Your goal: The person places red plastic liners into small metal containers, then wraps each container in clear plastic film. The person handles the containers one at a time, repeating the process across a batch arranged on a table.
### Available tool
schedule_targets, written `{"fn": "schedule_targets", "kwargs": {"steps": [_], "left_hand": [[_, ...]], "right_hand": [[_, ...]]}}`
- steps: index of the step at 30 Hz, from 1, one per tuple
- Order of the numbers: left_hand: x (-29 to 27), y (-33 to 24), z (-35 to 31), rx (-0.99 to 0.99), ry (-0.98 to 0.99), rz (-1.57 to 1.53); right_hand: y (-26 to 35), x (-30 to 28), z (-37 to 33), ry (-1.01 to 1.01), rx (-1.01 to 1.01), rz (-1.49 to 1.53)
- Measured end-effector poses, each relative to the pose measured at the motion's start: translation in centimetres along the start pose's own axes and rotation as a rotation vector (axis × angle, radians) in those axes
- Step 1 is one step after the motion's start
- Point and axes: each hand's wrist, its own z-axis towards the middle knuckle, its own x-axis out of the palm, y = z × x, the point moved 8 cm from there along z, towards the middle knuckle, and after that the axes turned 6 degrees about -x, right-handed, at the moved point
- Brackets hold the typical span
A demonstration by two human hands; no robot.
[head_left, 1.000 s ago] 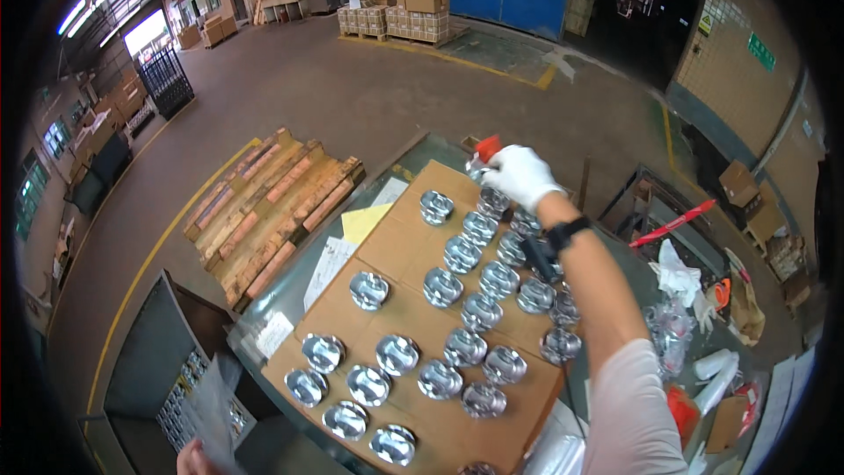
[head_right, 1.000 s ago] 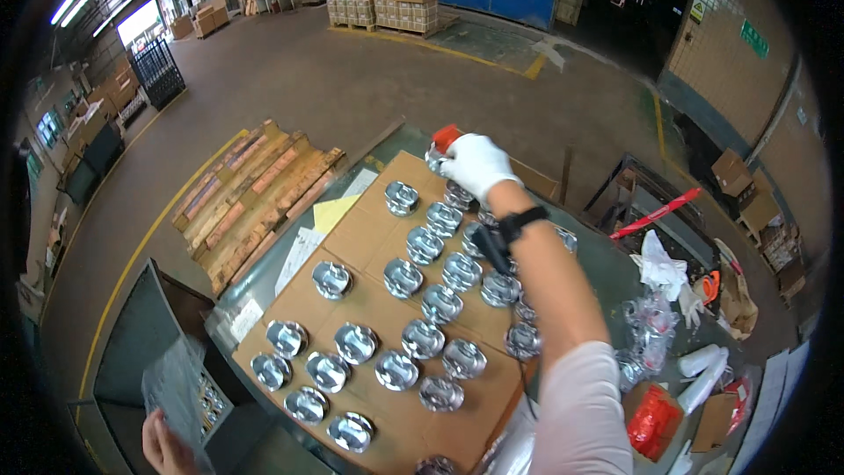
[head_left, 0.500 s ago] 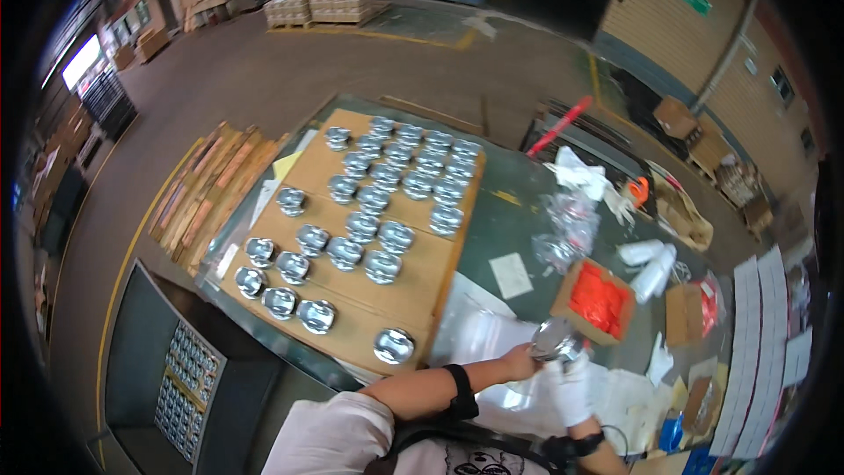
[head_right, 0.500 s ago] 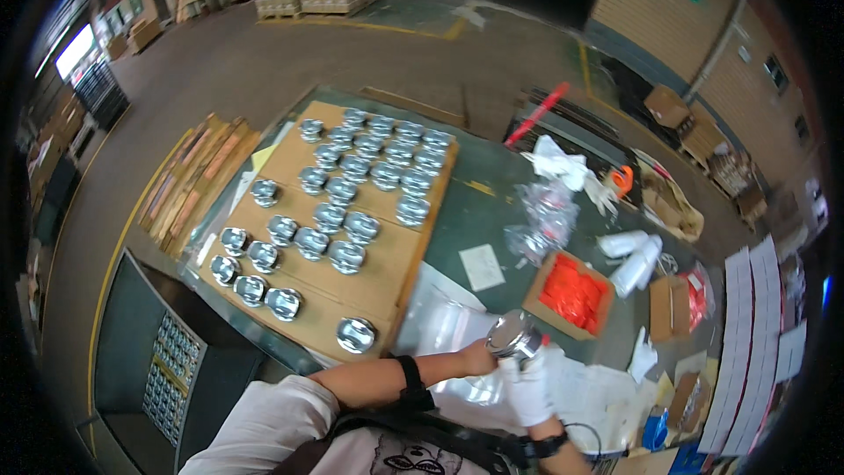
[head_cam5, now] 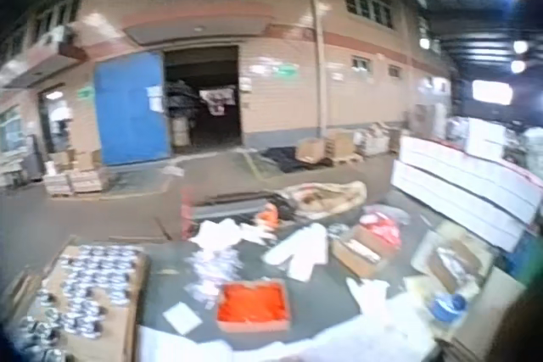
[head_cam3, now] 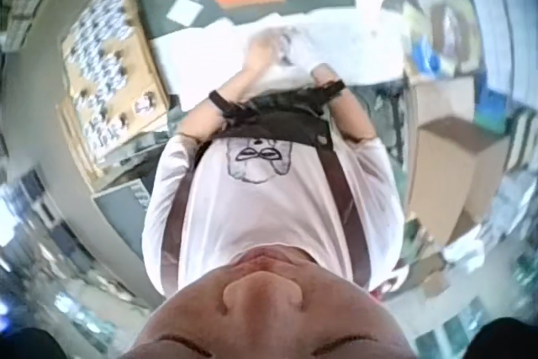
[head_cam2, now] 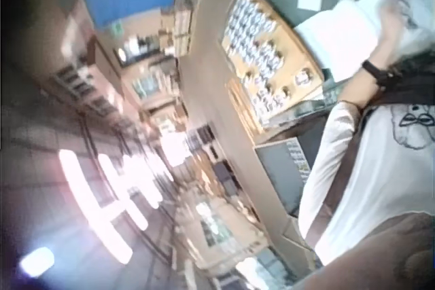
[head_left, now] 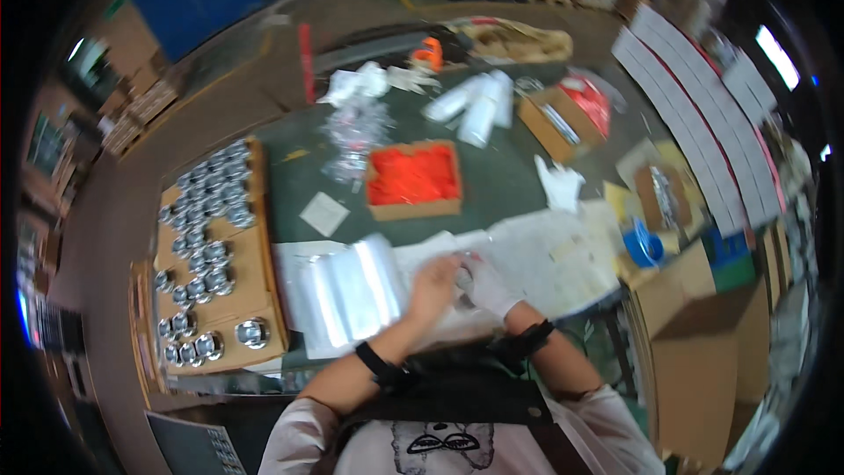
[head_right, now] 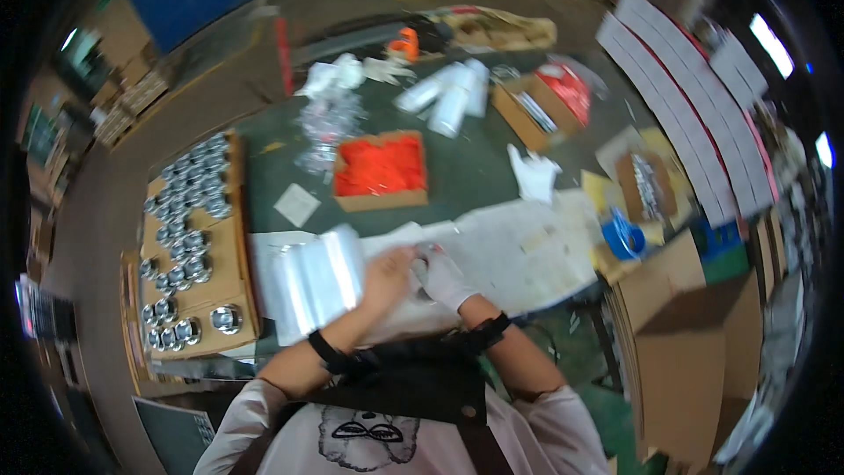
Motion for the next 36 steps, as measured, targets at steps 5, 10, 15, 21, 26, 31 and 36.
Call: {"fn": "schedule_targets", "kwargs": {"steps": [5,10,15,21,26,31,36], "left_hand": [[0.5,1.2,2.2,-0.463,0.134,-0.407],[5.5,0.3,-0.6,0.322,0.328,0.6],[5.9,4.1,0.3,0.035,0.318,1.193],[3.8,3.2,-1.2,0.154,0.204,0.786],[5.8,3.8,0.5,-0.035,0.271,1.209],[4.3,1.7,4.0,0.218,0.252,0.833],[-10.1,1.8,3.0,-0.071,-0.17,0.278]], "right_hand": [[6.2,-10.1,-6.5,-0.27,-0.016,-0.475],[-6.3,-5.0,-5.9,-0.189,0.201,0.028],[-2.2,-3.5,-4.2,-0.099,-0.267,0.017],[-3.7,-1.6,-1.6,0.314,-0.227,-0.767],[-4.6,-0.4,1.7,0.398,-0.326,-0.634],[-8.4,-3.3,3.8,0.326,-0.288,-0.547],[-7.0,-15.7,11.4,0.007,0.2,-0.161]]}}
